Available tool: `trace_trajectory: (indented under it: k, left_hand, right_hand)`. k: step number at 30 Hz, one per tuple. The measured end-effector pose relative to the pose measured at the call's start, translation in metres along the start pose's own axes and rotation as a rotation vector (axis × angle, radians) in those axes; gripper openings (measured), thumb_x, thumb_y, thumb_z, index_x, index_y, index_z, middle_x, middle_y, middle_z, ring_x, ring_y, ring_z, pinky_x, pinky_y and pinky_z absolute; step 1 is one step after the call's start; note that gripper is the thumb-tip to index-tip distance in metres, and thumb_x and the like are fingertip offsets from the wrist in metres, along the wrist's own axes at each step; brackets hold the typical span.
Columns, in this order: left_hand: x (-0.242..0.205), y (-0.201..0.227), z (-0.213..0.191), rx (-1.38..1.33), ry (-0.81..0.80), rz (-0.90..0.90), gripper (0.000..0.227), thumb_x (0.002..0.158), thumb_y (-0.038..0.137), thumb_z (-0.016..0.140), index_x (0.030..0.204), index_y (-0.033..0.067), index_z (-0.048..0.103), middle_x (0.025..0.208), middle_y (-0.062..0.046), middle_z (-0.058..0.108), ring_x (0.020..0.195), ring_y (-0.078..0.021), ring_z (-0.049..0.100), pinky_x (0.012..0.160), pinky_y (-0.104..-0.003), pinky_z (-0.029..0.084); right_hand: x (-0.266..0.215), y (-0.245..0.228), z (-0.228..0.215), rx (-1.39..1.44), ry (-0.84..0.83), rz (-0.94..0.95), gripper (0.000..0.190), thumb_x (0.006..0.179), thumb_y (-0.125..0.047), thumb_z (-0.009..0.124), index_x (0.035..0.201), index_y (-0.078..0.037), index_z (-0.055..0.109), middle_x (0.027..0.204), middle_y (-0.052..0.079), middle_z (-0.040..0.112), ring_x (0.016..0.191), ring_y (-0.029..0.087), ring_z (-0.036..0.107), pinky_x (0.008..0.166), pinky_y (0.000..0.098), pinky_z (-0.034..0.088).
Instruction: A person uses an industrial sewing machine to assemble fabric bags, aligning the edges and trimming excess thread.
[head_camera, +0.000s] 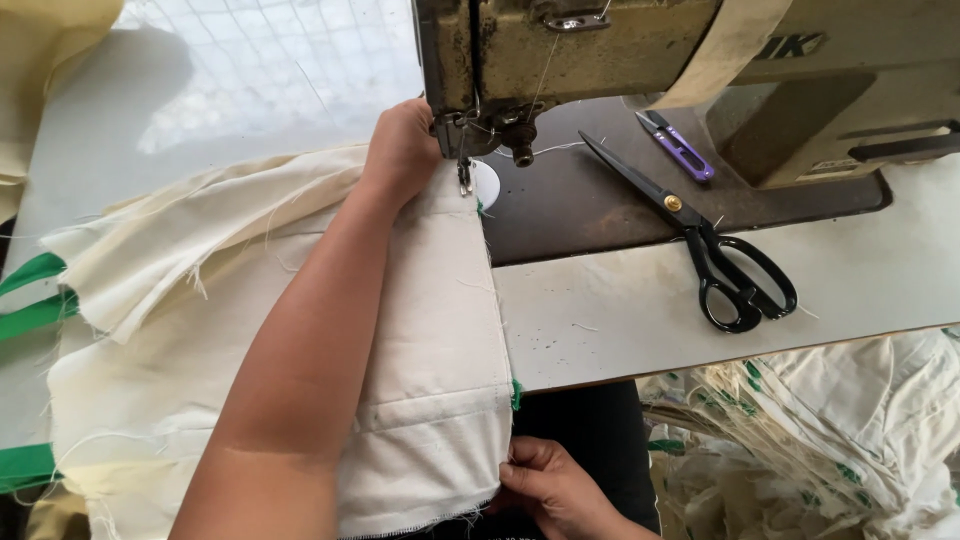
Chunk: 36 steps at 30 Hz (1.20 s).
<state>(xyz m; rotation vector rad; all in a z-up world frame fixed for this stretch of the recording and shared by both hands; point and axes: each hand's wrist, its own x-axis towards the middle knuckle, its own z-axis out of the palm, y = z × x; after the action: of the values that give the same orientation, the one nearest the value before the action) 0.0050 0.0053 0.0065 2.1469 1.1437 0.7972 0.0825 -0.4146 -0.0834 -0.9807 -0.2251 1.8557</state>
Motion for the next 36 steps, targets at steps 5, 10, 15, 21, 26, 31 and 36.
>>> trace_trajectory:
  k: [5, 10, 15, 21, 26, 31, 36]
  left_hand:
    - [-0.003, 0.003, -0.003, -0.029, 0.013, 0.054, 0.007, 0.079, 0.015, 0.079, 0.076, 0.014, 0.072, 0.076, 0.005, 0.072, 0.074, -0.0111, 0.061, 0.06, -0.033, 0.047]
    - [-0.001, -0.009, -0.001, 0.037, 0.007, 0.037, 0.023, 0.08, 0.004, 0.067, 0.066, 0.0115, 0.05, 0.068, 0.004, 0.053, 0.067, -0.0154, 0.043, 0.054, -0.037, 0.037]
    - [-0.002, -0.005, -0.004, 0.023, -0.009, 0.022, 0.033, 0.079, 0.009, 0.067, 0.066, 0.0165, 0.037, 0.069, 0.008, 0.034, 0.075, -0.015, 0.025, 0.056, -0.034, 0.029]
    - [-0.002, -0.009, -0.003, 0.018, 0.018, 0.044, 0.029, 0.078, 0.007, 0.067, 0.066, 0.0153, 0.041, 0.068, 0.006, 0.037, 0.074, -0.0161, 0.027, 0.056, -0.034, 0.032]
    - [0.002, -0.022, 0.001, 0.053, 0.011, 0.065, 0.024, 0.078, 0.004, 0.06, 0.068, 0.0132, 0.039, 0.068, 0.002, 0.041, 0.073, -0.0187, 0.027, 0.055, -0.037, 0.028]
    - [-0.005, -0.002, -0.007, 0.071, 0.083, 0.259, 0.012, 0.08, 0.003, 0.059, 0.082, 0.0113, 0.067, 0.098, -0.011, 0.062, 0.087, -0.028, 0.058, 0.068, -0.037, 0.049]
    - [-0.066, 0.033, -0.032, 0.738, 0.367, 0.387, 0.023, 0.083, -0.006, 0.061, 0.103, 0.0062, 0.066, 0.097, -0.011, 0.063, 0.082, -0.0346, 0.055, 0.079, -0.044, 0.04]
  right_hand:
    - [0.001, -0.004, 0.002, -0.025, 0.002, 0.009, 0.033, 0.079, -0.019, 0.083, 0.097, 0.009, 0.076, 0.082, 0.016, 0.076, 0.072, 0.026, 0.072, 0.068, 0.0375, 0.063]
    - [-0.002, -0.014, 0.013, -0.052, 0.04, 0.01, 0.028, 0.082, -0.019, 0.082, 0.093, 0.006, 0.076, 0.08, 0.012, 0.075, 0.069, 0.022, 0.069, 0.067, 0.0349, 0.058]
    - [-0.004, -0.019, 0.016, -0.057, 0.029, 0.014, 0.032, 0.081, -0.02, 0.081, 0.099, 0.006, 0.078, 0.091, 0.012, 0.077, 0.076, 0.022, 0.07, 0.071, 0.0343, 0.059]
    - [-0.003, -0.019, 0.012, -0.064, 0.018, 0.005, 0.027, 0.081, -0.018, 0.081, 0.093, 0.006, 0.078, 0.082, 0.012, 0.075, 0.074, 0.022, 0.069, 0.07, 0.0354, 0.057]
    - [-0.003, -0.02, 0.01, -0.046, 0.001, -0.008, 0.025, 0.081, -0.017, 0.083, 0.091, 0.005, 0.079, 0.084, 0.011, 0.077, 0.079, 0.02, 0.068, 0.078, 0.0335, 0.052]
    - [-0.006, -0.019, 0.015, -0.043, 0.009, -0.018, 0.023, 0.081, -0.012, 0.082, 0.095, 0.006, 0.079, 0.087, 0.011, 0.079, 0.078, 0.018, 0.068, 0.076, 0.0317, 0.053]
    - [-0.012, -0.018, 0.023, 0.006, 0.035, -0.036, 0.018, 0.083, -0.008, 0.078, 0.095, 0.006, 0.075, 0.082, 0.015, 0.074, 0.071, 0.025, 0.069, 0.071, 0.0361, 0.059]
